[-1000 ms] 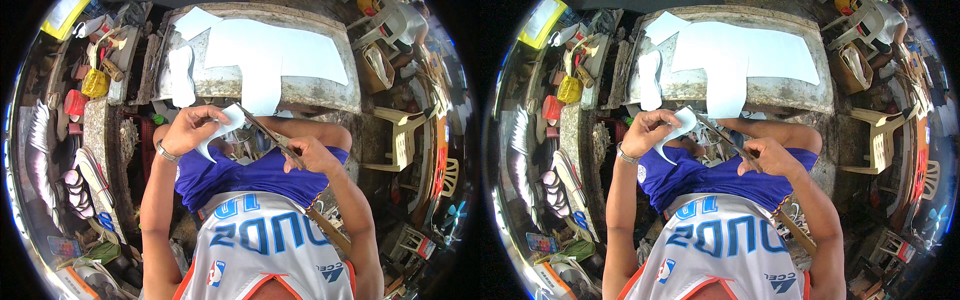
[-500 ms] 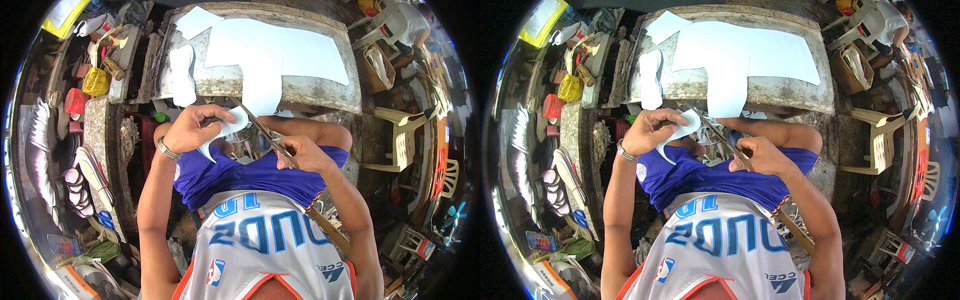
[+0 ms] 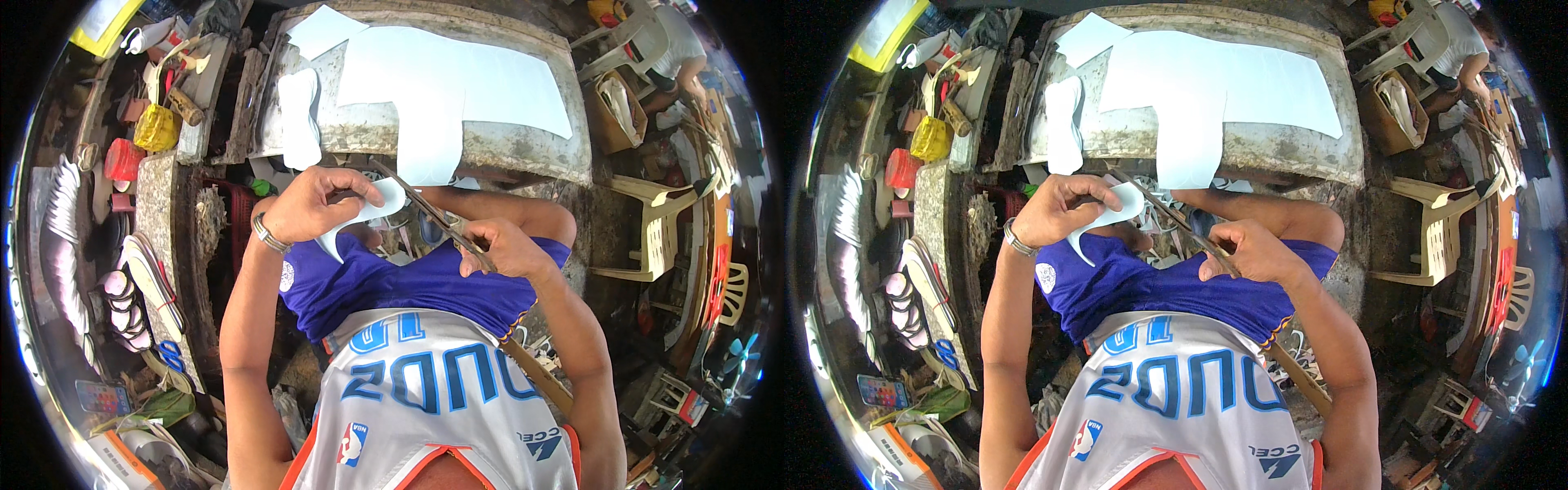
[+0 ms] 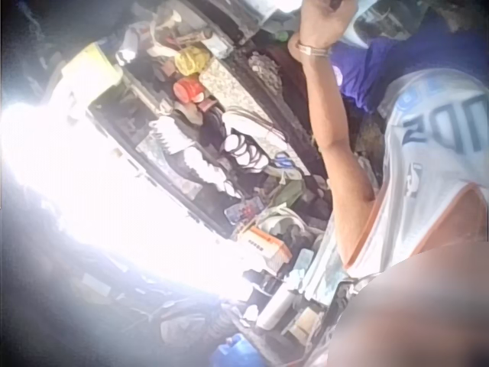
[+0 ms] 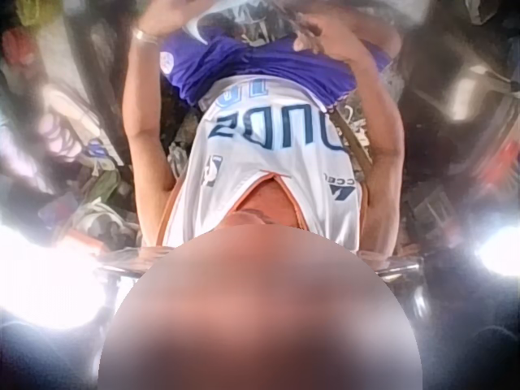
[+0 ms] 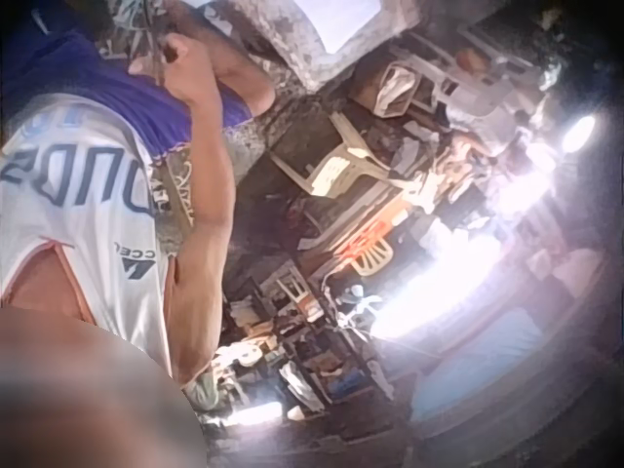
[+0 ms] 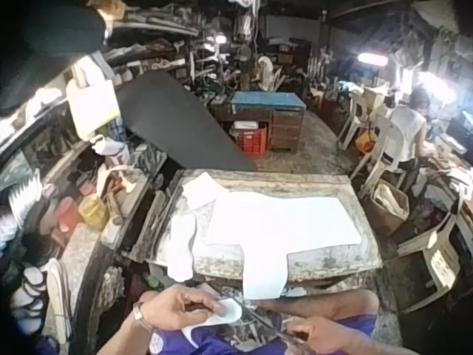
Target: The person uses shears to cut a white shoe insole from a larger sheet of material. They hold the insole in one hand and guide the shears with the other, trimming the edges to shape. The finished insole is placed on the table, and the person continues cutting another piece from the sheet.
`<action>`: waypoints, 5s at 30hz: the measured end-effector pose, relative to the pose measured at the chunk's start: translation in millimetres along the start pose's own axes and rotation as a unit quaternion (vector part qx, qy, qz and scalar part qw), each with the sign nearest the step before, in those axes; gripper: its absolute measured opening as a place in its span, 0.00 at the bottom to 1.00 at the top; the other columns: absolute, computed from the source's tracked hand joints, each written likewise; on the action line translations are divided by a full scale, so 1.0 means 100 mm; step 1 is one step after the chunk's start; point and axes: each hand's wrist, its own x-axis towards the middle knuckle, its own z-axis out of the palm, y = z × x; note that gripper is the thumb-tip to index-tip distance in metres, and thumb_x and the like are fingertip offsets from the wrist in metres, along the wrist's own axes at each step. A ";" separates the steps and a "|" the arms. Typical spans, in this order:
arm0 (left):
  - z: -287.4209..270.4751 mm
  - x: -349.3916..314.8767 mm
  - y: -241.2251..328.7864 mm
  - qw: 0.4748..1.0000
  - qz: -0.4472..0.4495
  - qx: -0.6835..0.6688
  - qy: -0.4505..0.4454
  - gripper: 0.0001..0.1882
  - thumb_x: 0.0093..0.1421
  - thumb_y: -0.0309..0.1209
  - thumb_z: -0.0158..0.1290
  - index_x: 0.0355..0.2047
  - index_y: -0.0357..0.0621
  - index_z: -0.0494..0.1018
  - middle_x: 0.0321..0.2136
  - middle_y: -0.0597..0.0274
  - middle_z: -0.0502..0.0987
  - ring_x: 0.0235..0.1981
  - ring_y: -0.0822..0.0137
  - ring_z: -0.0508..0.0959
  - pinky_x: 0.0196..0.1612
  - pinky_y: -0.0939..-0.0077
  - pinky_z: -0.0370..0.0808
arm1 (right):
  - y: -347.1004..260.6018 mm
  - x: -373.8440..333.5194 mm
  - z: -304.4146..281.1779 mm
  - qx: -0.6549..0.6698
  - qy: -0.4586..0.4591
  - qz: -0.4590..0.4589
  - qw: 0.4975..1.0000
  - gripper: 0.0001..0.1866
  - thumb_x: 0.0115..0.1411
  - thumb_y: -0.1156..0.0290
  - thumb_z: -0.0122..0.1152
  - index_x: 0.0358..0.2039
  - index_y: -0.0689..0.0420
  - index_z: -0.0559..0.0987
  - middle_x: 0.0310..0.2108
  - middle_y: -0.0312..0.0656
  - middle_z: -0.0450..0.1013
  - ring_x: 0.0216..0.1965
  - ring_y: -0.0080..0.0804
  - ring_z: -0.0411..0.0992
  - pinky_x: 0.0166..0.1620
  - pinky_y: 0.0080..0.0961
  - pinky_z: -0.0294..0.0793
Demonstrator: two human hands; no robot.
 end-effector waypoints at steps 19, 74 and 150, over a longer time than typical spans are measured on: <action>-0.19 0.08 0.12 0.993 0.025 0.096 -0.060 0.11 0.57 0.24 0.58 0.39 0.42 0.87 0.34 0.63 0.87 0.35 0.75 0.82 0.42 0.77 0.78 | 0.01 -0.04 -0.20 -0.103 -0.026 0.021 0.994 0.23 0.50 0.56 0.85 0.24 0.57 0.77 0.17 0.27 0.66 0.21 0.16 0.63 0.25 0.24 0.59; 0.84 2.01 -1.15 0.849 -0.102 0.335 0.397 0.30 0.53 0.44 0.70 0.49 0.40 0.73 0.47 0.45 0.76 0.46 0.42 0.77 0.49 0.47 0.74 | 1.48 0.32 0.20 0.445 0.114 -0.075 0.885 0.27 0.62 0.45 0.72 0.33 0.60 0.80 0.27 0.40 0.75 0.25 0.31 0.75 0.31 0.30 0.73; 0.54 0.54 -0.25 0.866 0.177 -0.283 0.373 0.34 0.61 0.15 0.61 0.67 0.36 0.69 0.63 0.56 0.74 0.60 0.69 0.74 0.63 0.72 0.74 | 0.47 0.26 0.77 0.085 0.201 -0.028 0.976 0.24 0.49 0.58 0.86 0.26 0.58 0.77 0.19 0.28 0.68 0.22 0.14 0.63 0.24 0.20 0.63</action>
